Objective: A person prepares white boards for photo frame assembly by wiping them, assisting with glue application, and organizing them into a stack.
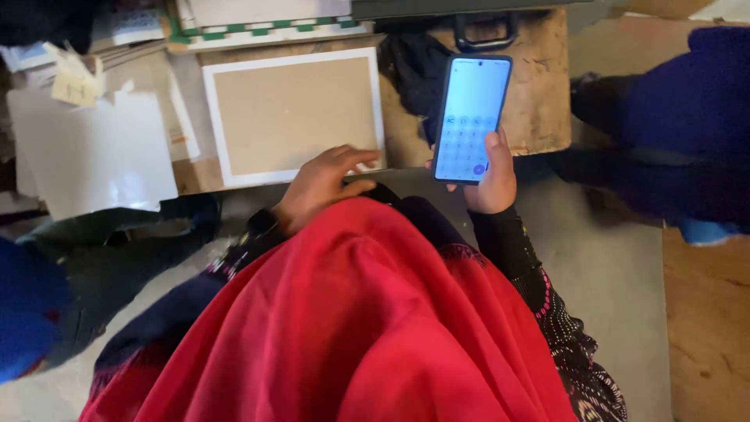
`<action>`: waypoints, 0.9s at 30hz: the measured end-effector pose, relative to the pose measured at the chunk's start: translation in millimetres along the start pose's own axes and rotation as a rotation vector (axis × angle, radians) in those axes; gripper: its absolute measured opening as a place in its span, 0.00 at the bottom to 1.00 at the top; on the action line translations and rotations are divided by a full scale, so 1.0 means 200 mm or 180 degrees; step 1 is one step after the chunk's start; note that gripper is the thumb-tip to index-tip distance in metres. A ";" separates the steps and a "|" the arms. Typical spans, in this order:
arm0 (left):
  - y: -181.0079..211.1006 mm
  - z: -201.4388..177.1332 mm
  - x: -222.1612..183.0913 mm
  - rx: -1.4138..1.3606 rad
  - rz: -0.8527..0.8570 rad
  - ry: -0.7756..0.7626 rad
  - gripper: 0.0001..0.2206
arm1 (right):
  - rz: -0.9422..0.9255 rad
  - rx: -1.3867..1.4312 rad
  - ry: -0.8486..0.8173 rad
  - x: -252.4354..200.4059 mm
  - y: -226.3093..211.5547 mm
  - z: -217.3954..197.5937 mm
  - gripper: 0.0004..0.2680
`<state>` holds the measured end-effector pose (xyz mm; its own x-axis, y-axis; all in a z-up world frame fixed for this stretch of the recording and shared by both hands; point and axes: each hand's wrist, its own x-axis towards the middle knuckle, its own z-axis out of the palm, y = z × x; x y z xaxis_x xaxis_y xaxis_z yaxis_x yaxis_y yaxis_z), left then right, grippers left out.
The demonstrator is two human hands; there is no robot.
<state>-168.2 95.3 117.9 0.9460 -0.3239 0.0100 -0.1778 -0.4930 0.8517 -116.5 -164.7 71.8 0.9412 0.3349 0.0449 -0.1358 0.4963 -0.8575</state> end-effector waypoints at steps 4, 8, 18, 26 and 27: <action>-0.13 0.01 0.11 0.0127 0.0214 0.0226 0.18 | -0.0392 -0.1127 0.0741 0.05 0.19 0.04 0.16; -0.27 -0.01 0.13 -0.0543 -0.0169 0.0278 0.14 | -0.0234 -0.0901 0.0633 0.08 0.28 0.09 0.15; -0.54 0.04 0.17 -0.1165 -0.0043 0.0526 0.11 | -0.0231 -0.1151 0.0757 0.19 0.40 0.31 0.13; -0.60 0.03 0.14 -0.0893 0.0329 0.0288 0.32 | -0.0215 -0.1491 0.0666 0.28 0.44 0.37 0.13; -0.57 0.00 0.14 -0.0927 0.0323 0.0153 0.35 | -0.0230 -0.1502 0.0655 0.29 0.44 0.37 0.13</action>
<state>-121.2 142.4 20.0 0.9403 -0.3178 0.1216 -0.1935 -0.2058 0.9593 -96.4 -41.5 36.3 0.9908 0.1253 0.0515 0.0415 0.0814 -0.9958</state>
